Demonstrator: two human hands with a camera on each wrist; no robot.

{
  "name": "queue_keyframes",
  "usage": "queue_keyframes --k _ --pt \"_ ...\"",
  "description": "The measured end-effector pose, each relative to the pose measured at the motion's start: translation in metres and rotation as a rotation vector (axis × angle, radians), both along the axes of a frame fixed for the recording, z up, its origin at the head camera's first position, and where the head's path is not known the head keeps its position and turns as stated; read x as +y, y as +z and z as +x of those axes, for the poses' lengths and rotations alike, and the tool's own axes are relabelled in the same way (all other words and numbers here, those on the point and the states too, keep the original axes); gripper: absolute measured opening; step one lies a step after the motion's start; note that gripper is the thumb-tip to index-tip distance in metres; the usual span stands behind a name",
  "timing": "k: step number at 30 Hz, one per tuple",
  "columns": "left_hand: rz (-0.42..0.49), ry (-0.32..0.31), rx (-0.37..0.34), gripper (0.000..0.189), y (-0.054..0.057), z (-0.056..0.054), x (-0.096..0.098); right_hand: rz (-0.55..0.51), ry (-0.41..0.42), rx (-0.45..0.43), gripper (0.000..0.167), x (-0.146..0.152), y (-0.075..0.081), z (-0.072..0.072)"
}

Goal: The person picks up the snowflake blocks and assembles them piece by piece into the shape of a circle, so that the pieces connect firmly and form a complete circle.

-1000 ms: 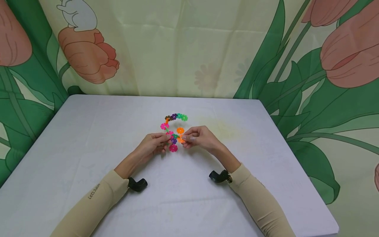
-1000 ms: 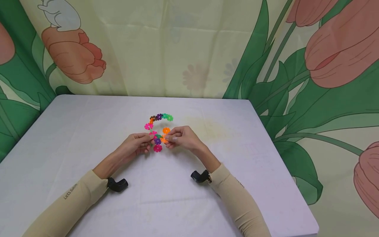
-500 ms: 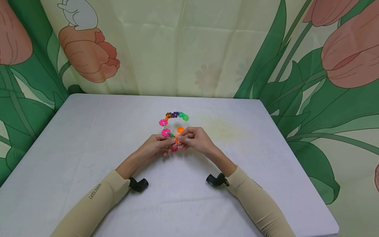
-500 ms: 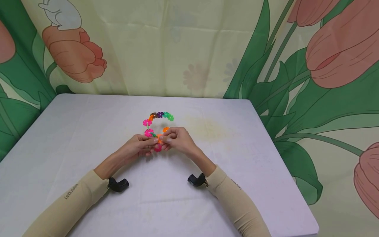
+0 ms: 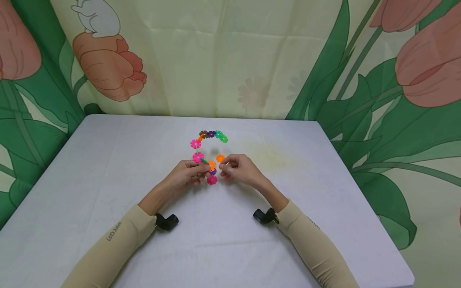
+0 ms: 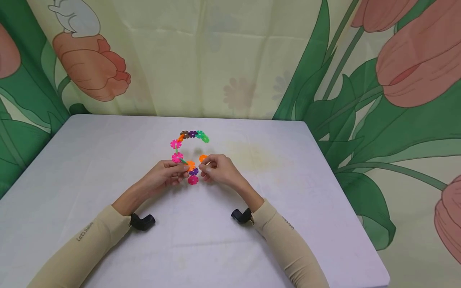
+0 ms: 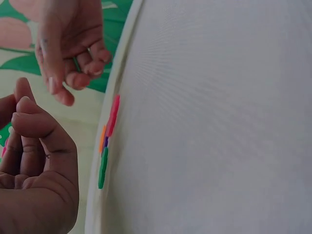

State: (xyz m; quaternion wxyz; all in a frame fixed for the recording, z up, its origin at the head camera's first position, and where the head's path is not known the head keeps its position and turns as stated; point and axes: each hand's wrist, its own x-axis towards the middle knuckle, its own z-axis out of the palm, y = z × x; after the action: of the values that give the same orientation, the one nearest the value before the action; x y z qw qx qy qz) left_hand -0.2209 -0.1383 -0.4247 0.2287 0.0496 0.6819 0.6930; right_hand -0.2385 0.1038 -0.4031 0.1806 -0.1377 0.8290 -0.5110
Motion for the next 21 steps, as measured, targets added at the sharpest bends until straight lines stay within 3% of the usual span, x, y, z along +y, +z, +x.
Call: queue_keyframes --k 4,7,11,21 --pt "-0.006 0.003 0.001 0.04 0.0 0.0 0.0 0.107 -0.028 0.014 0.02 0.006 -0.007 -0.01" --pt "-0.005 -0.004 0.003 0.036 -0.002 -0.001 0.0 0.166 -0.056 -0.015 0.029 0.007 -0.01 -0.021" --pt "0.003 -0.01 0.001 0.034 -0.004 -0.002 -0.001 0.258 -0.031 -0.009 0.04 0.003 -0.013 -0.036" --pt "-0.003 -0.004 -0.01 0.033 -0.004 -0.003 -0.002 0.298 -0.051 0.03 0.041 -0.007 -0.021 -0.052"
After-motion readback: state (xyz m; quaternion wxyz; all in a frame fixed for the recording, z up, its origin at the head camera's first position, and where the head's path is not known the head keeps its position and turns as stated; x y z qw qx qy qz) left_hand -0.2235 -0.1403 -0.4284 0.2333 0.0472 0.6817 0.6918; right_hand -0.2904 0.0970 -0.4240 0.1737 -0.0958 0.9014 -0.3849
